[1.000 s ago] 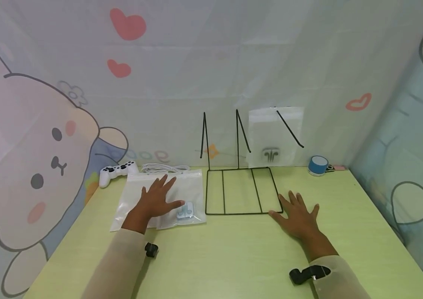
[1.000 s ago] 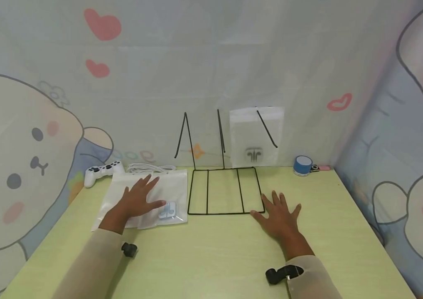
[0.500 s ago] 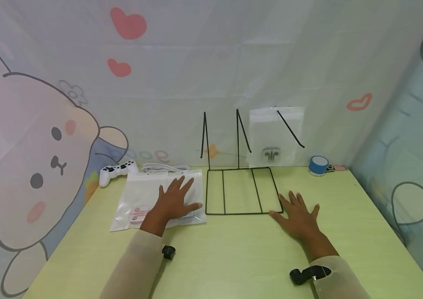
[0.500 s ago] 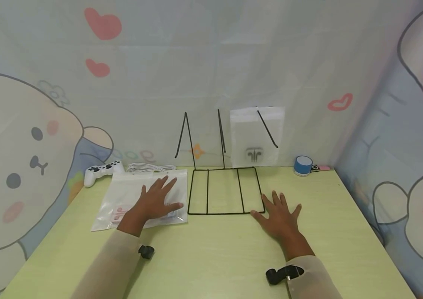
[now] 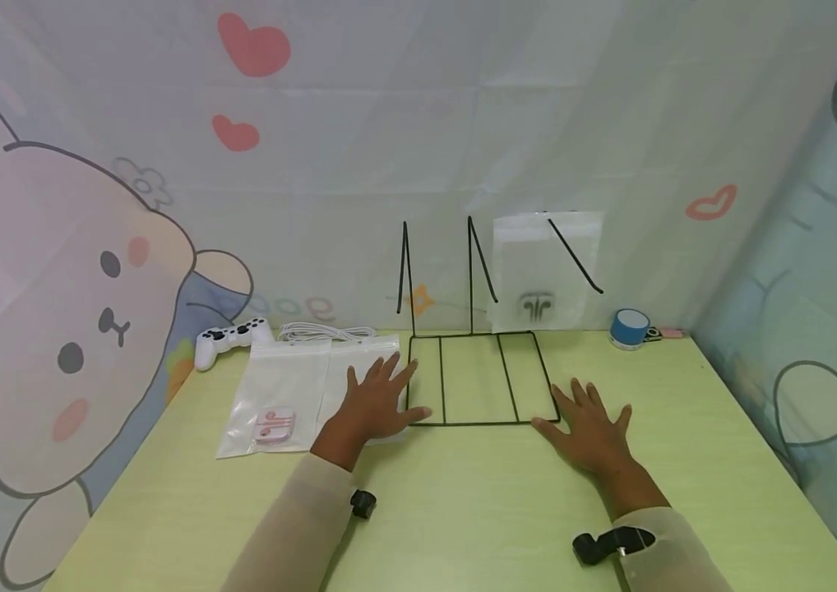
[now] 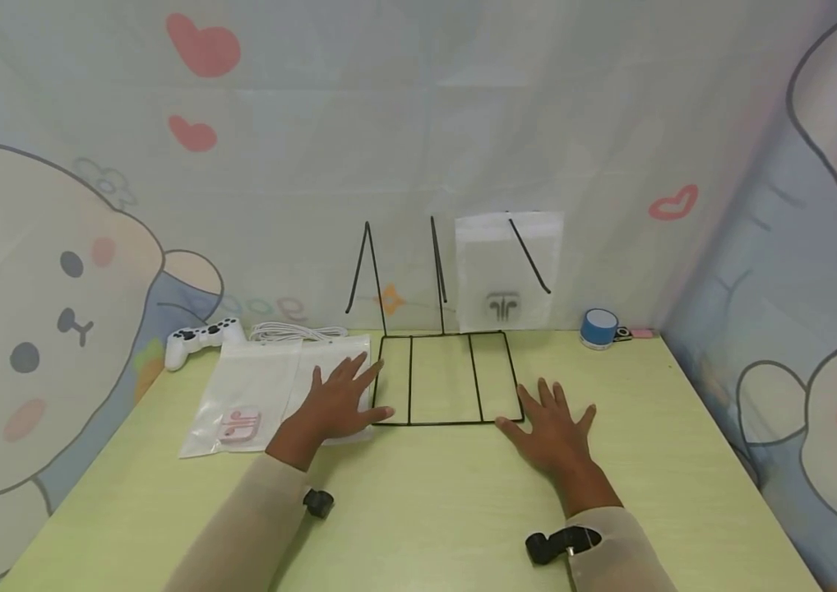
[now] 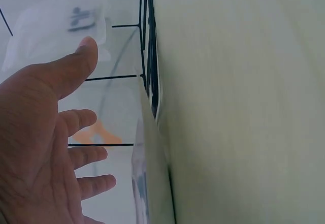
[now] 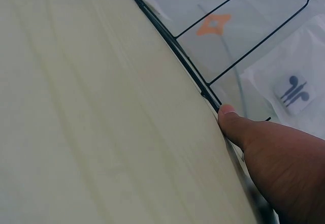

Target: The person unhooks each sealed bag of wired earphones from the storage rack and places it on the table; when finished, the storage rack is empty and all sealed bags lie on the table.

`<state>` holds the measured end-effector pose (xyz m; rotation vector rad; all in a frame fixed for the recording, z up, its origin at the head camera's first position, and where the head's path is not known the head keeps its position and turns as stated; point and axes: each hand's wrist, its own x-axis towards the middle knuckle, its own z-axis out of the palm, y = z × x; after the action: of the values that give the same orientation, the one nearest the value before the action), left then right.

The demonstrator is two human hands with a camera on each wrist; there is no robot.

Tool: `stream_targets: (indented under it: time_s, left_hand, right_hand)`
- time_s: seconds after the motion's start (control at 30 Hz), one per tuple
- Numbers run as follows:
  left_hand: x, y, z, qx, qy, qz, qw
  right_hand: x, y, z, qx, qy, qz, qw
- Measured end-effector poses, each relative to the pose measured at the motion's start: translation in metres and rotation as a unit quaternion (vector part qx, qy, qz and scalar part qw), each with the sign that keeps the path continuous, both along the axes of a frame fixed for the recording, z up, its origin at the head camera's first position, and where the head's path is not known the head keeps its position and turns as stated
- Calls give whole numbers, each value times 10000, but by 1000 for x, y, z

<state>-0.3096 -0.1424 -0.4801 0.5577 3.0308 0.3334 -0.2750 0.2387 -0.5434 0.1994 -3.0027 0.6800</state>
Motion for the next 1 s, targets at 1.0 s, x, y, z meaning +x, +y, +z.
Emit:
stream_targets:
  time_s: [1.0]
  left_hand:
    - [-11, 54, -20, -339, -364, 217, 9985]
  right_hand:
    - [0, -2, 0, -43, -1, -14, 10000]
